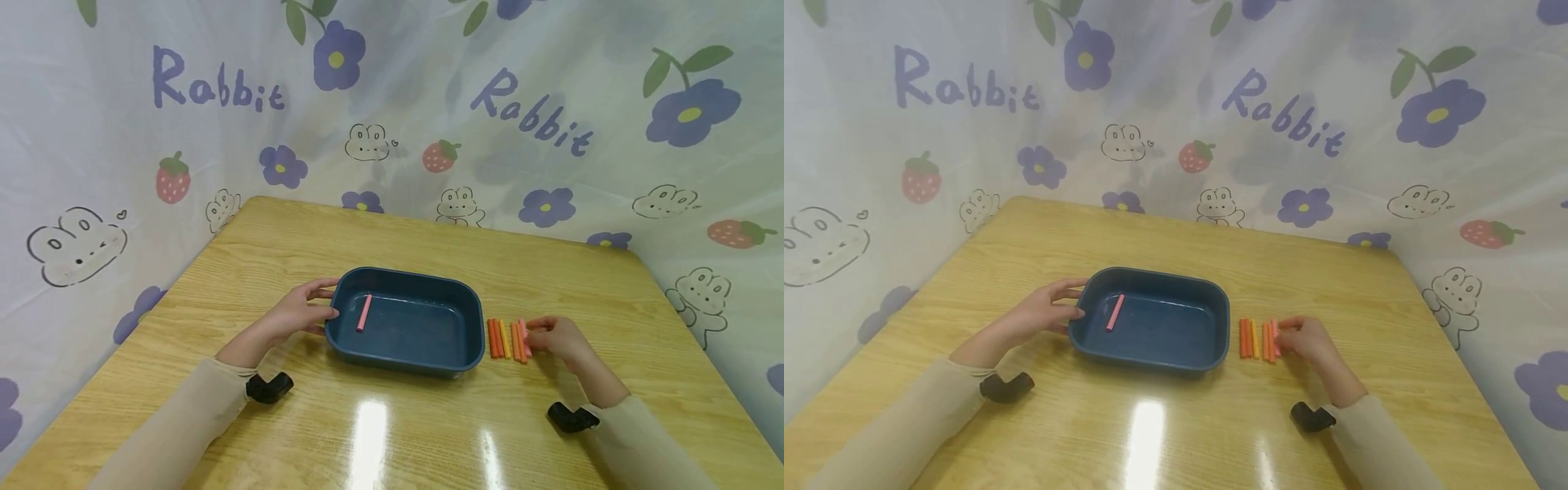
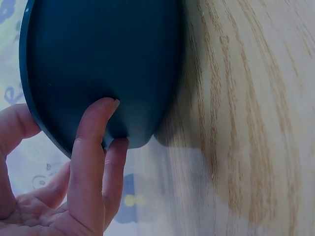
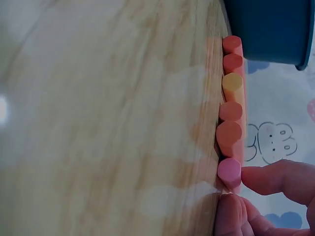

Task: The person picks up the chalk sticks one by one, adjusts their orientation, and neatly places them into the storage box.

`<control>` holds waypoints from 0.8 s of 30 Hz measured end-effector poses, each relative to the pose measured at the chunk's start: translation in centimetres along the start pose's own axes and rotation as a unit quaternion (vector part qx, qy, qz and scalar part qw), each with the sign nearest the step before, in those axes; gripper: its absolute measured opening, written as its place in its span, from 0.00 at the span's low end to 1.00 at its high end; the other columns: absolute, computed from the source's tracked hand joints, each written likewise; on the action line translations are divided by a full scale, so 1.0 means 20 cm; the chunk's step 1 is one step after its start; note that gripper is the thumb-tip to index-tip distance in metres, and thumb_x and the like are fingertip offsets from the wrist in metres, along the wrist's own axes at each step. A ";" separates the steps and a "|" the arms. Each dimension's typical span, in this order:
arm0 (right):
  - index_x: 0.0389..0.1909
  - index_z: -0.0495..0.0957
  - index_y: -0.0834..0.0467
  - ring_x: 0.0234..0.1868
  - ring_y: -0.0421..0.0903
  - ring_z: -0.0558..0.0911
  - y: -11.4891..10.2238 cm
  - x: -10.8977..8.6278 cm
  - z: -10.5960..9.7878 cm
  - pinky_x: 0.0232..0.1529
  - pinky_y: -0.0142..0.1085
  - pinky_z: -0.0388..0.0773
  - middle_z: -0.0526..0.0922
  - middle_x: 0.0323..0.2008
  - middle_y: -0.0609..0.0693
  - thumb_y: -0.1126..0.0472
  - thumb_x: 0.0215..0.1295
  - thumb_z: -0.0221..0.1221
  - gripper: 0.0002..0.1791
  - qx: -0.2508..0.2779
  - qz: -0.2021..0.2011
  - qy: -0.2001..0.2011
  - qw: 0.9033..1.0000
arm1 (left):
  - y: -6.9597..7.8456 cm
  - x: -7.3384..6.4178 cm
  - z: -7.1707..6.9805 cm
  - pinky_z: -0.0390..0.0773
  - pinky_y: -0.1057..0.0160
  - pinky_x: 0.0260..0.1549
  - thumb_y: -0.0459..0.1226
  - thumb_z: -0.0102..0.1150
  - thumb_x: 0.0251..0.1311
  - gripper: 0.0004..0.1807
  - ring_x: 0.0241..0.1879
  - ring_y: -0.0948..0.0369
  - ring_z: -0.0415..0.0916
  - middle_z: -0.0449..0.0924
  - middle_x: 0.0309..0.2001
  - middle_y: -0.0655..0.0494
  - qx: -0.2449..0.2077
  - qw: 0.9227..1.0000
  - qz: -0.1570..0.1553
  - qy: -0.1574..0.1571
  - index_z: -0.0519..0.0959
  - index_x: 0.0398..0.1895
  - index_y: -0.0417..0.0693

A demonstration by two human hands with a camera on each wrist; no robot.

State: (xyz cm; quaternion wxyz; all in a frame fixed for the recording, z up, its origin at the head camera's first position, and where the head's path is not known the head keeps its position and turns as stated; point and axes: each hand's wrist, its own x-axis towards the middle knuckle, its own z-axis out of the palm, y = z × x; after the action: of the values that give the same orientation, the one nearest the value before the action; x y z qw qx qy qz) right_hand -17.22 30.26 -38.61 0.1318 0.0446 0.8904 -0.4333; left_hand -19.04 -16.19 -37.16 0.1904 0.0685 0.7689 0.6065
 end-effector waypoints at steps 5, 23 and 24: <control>0.50 0.72 0.74 0.36 0.48 0.76 -0.03 0.01 0.01 0.34 0.35 0.73 0.79 0.37 0.57 0.64 0.56 0.63 0.24 -0.042 0.015 0.011 0.999 | 0.00 0.00 0.00 0.81 0.52 0.35 0.30 0.55 0.59 0.35 0.46 0.44 0.76 0.59 0.62 0.33 0.000 1.000 0.000 0.001 0.56 0.70 0.44; 0.59 0.58 0.81 0.32 0.41 0.79 0.02 0.05 -0.05 0.37 0.35 0.80 0.77 0.34 0.52 0.70 0.59 0.56 0.30 0.184 0.058 -0.077 0.978 | 0.00 0.00 0.00 0.81 0.52 0.35 0.29 0.55 0.59 0.35 0.45 0.44 0.76 0.59 0.62 0.34 0.001 1.000 -0.002 0.001 0.56 0.70 0.44; 0.60 0.57 0.80 0.32 0.41 0.79 0.03 0.06 -0.06 0.37 0.35 0.80 0.77 0.34 0.51 0.70 0.59 0.56 0.31 0.203 0.063 -0.082 0.974 | 0.00 0.00 0.00 0.81 0.52 0.35 0.29 0.55 0.59 0.35 0.45 0.44 0.76 0.59 0.62 0.33 0.001 1.000 -0.001 0.001 0.56 0.70 0.44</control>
State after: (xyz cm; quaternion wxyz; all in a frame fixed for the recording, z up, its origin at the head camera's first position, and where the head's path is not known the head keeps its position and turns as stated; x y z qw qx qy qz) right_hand -18.43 31.48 -38.62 0.2199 0.0907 0.7651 -0.5984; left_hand -19.04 -16.22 -37.17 0.1904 0.0679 0.7694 0.6060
